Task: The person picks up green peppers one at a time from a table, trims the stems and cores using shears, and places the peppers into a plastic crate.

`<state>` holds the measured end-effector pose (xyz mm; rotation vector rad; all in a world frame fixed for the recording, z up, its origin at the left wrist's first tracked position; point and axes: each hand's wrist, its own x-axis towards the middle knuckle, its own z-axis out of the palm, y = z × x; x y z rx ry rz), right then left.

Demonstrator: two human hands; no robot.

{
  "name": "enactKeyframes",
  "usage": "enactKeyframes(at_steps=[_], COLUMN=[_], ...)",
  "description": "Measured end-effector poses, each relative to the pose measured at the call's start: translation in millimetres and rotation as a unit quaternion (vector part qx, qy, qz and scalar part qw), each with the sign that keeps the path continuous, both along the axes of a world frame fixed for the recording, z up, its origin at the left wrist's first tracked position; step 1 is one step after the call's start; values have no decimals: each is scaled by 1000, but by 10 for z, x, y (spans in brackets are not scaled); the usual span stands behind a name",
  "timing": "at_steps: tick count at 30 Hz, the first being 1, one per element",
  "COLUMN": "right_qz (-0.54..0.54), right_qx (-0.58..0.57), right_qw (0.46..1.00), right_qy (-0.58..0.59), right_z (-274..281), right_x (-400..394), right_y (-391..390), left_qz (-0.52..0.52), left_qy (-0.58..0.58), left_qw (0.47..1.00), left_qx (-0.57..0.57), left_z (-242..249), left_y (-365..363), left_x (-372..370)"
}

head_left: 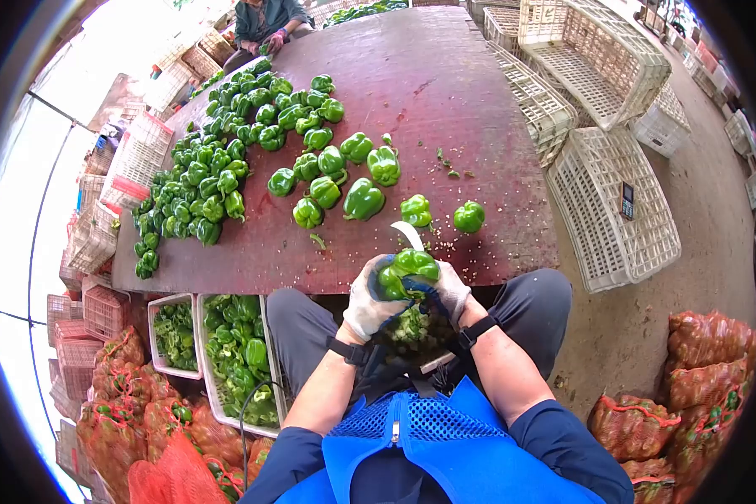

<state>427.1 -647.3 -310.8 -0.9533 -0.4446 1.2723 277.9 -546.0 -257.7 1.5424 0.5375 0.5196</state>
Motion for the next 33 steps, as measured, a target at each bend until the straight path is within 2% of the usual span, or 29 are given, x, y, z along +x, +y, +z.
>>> enactKeyframes(at_steps=[2, 5, 7, 8, 9, 11, 12, 14, 15, 17, 21, 23, 27, 29, 30, 32, 33], right_qz=[-6, 21, 75, 75, 75, 103, 104, 124, 126, 147, 164, 155, 171, 156, 157, 88, 89], right_qx=[6, -2, -82, -100, -102, -133, -133, -77, -78, -50, -42, -52, -19, -52, -52, -66, -65], right_qw=[1000, 998, 950, 928, 929, 880, 880, 936, 936, 974, 977, 984, 982, 986, 986, 993, 993], right_qy=[13, -53, -290, -350, -349, -444, -444, -320, -318, -162, -128, -64, -78, -20, -21, -41, -42], right_z=[-9, -131, -267, -336, -293, -194, -248, -386, -325, -200, -196, -137, -82, -117, -101, -68, -70], right_x=[-4, 50, 83, 96, 109, 142, 154, 184, 177, 181, 127, 95, 86, 42, 42, 39, 24], right_y=[3, 24, 64, 72, 68, 58, 56, 46, 30, -5, -13, -34, -35, -21, -13, 2, 10], left_qz=[-1, -3, 4, -1, -2, -41, -41, -82, -81, -94, -100, -95, -116, -117, -89, -34, -34], left_qy=[-8, 27, 62, 68, 70, 108, 108, 81, 83, 73, 77, 73, 95, 103, 69, 18, 17], left_qw=[1000, 999, 998, 997, 997, 993, 993, 993, 992, 989, 990, 988, 985, 984, 986, 975, 975], left_qx=[-23, -33, -23, -23, -24, 16, 15, -38, -40, -85, -66, -96, -83, -82, -119, -220, -219], left_z=[13, -27, -175, -246, -271, -313, -261, -153, -127, -101, -175, -201, -163, -185, -175, -144, -176], left_y=[-19, -29, -43, -39, -29, 17, 30, 48, 53, 72, 137, 145, 188, 176, 154, 81, 79], left_x=[-11, -34, -62, -73, -70, -57, -39, -22, -32, -50, -114, -137, -158, -178, -166, -147, -149])
